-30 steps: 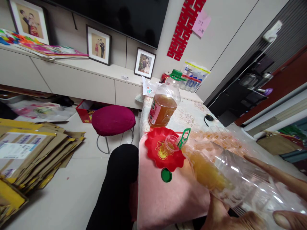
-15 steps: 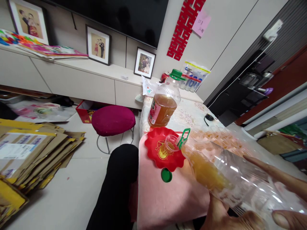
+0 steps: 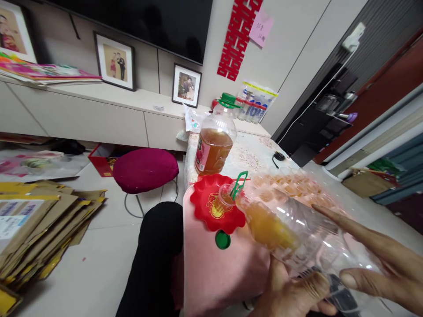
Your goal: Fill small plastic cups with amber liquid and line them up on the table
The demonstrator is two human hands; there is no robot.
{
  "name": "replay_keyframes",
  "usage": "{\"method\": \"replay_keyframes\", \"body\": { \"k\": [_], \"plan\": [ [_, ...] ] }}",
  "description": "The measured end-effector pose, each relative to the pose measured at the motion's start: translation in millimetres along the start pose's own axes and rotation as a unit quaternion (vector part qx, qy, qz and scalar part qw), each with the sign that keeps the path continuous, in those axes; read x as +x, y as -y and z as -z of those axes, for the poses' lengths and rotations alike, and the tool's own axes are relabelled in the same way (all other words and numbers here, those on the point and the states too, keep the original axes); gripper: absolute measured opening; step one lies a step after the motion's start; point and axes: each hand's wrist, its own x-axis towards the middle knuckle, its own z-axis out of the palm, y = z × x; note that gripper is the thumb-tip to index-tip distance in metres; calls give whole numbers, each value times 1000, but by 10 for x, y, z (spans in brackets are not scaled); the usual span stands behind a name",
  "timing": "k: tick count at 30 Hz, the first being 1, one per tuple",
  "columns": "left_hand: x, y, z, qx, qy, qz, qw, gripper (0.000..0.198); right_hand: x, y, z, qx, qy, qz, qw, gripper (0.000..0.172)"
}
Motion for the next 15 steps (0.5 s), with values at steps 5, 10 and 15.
{"method": "replay_keyframes", "body": {
  "k": [5,10,15],
  "plan": [
    [-52,-96,80,45,-20,3,999,97,0,256,-64,44,15,-5,999,85],
    [-116,-251,39,54,9,-53,997,90,-98,365,-217,136,19,-66,988,95],
    [-121,-359,21,79,43,-88,992,88,-210,428,-421,293,-12,-96,951,107]
  ]
}}
